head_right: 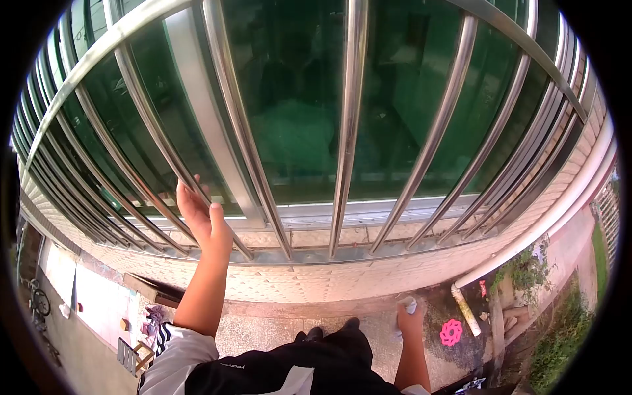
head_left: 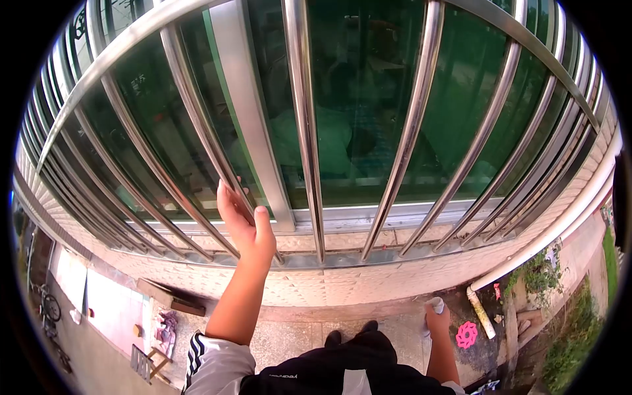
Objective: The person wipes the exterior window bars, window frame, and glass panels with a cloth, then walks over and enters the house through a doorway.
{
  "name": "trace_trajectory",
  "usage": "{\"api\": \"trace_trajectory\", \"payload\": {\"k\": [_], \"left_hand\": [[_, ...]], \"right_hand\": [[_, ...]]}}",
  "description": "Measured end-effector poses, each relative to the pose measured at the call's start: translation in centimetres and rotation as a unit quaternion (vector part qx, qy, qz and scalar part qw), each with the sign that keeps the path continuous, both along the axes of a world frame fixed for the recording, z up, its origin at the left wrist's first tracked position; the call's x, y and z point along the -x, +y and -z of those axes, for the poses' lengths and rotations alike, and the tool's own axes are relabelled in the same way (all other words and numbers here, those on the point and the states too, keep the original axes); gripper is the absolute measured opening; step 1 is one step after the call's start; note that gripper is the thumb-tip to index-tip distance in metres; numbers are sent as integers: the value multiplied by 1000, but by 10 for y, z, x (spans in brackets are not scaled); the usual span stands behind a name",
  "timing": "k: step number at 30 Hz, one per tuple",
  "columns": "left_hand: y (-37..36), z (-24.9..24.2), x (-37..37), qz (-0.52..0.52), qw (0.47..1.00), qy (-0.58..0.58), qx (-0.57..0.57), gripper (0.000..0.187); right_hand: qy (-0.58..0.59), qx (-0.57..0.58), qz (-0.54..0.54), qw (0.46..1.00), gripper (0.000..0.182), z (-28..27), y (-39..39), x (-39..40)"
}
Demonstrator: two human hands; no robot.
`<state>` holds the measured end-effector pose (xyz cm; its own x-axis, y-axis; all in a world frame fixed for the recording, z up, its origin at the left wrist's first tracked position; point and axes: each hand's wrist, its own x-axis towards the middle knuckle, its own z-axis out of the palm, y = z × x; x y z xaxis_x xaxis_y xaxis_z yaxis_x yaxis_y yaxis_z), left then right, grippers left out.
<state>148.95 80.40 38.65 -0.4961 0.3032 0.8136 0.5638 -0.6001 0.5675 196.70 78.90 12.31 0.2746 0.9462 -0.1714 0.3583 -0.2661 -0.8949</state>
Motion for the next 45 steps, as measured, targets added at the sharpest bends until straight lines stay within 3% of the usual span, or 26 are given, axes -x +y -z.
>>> {"api": "trace_trajectory", "payload": {"k": [2,4,5,6,8,9,11,12,14,15,17,18,20,22,25,28,30,33,34,36,37,40,41,45], "left_hand": [[-26,55,-27,-49,992,14,116,76],[-60,106,-57,-135,960,111,218,79],[-78,126,-75,-92,953,119,265,80],[-94,144,-92,-49,941,125,311,81],[-115,178,-115,82,906,130,395,82],[-118,184,-125,81,906,130,395,82],[-119,189,-146,185,842,114,494,86],[-118,189,-155,185,844,116,490,86],[-108,183,-172,167,845,171,479,83],[-102,182,-176,167,847,175,474,83],[-93,185,-182,213,807,306,458,78],[-93,183,-188,213,805,307,461,78],[-92,178,-204,289,784,281,473,74],[-96,176,-228,287,810,278,429,79],[-104,176,-265,330,745,192,548,90],[-106,202,-286,411,725,126,538,90],[-117,218,-298,408,710,112,562,82],[-133,229,-317,554,629,-204,506,66],[-138,220,-325,551,628,-205,510,66],[-143,207,-336,449,708,87,538,66],[-142,204,-338,449,704,88,543,66],[-138,196,-341,371,652,99,654,39],[-139,198,-339,332,716,156,594,24],[-129,184,-325,368,762,221,485,21]], "right_hand": [[41,26,-43,998,18,-8,-8,12],[51,29,-159,986,29,-30,-13,31],[64,84,-228,968,39,-10,-7,22],[68,81,-230,967,39,-12,-7,27],[5,5,-310,951,43,-38,-13,50],[5,5,-310,951,43,-48,-12,59],[57,34,-462,885,51,-68,-5,73],[56,30,-461,885,51,-74,-7,79],[49,-40,-605,794,65,-86,-3,88],[47,-46,-604,794,65,-96,-4,87],[-22,-71,-647,759,74,-116,-10,77],[-19,-70,-646,760,74,-115,-10,69],[103,2,-663,741,81,-115,-11,52],[97,-24,-648,755,81,-112,-20,31],[98,-87,-621,772,82,-97,-28,4],[103,-126,-601,782,82,-75,-33,-17],[94,-133,-592,789,80,-66,-39,-32],[13,-185,-526,830,73,-64,-47,-50],[17,-182,-526,830,73,-62,-48,-54],[77,-159,-529,830,71,-59,-50,-59],[82,-157,-527,831,71,-53,-52,-59],[113,-147,-520,834,70,-46,-58,-55],[120,-141,-530,827,69,-46,-57,-55],[122,-122,-544,821,69,-40,-59,-53]]}}
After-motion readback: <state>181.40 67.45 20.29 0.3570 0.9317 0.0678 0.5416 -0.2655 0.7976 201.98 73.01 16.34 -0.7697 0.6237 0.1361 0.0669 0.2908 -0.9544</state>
